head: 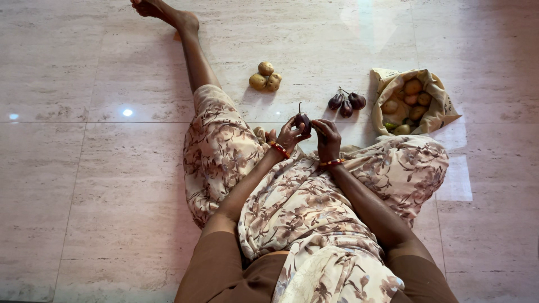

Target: The person sits on the floor and peels potatoes and eggplants using a small knife. They handle the vegetables one by one, removing the skin and placing the peeled items on the floor.

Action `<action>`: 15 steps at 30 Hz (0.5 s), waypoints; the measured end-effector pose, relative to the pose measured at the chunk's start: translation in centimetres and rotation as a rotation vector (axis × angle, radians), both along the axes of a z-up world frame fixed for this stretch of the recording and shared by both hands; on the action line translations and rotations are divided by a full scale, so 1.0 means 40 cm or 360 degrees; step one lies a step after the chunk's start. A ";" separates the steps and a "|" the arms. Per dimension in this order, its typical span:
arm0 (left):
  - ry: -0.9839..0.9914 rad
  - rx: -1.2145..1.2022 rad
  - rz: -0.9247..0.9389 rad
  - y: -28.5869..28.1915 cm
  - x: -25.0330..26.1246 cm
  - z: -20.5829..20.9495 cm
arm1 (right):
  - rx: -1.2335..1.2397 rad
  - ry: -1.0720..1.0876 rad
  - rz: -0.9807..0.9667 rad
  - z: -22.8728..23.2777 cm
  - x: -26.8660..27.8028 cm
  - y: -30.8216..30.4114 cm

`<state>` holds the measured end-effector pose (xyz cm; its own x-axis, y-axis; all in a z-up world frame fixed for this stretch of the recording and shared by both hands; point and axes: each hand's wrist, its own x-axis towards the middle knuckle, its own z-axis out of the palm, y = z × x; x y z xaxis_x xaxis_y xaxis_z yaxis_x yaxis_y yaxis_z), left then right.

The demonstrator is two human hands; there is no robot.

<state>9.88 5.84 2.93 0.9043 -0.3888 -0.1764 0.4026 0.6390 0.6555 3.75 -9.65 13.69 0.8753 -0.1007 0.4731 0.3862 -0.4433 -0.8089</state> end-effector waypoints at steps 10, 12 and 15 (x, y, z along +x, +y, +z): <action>-0.0030 -0.0105 -0.0113 0.006 -0.010 0.004 | -0.0342 -0.0254 0.0030 0.065 -0.012 0.007; -0.0028 -0.0192 -0.0188 0.003 -0.010 0.012 | -0.0192 -0.0140 0.0003 0.034 0.010 -0.012; -0.0032 -0.0204 -0.0194 0.000 -0.019 0.043 | -0.0088 -0.0037 -0.0030 -0.001 0.016 -0.020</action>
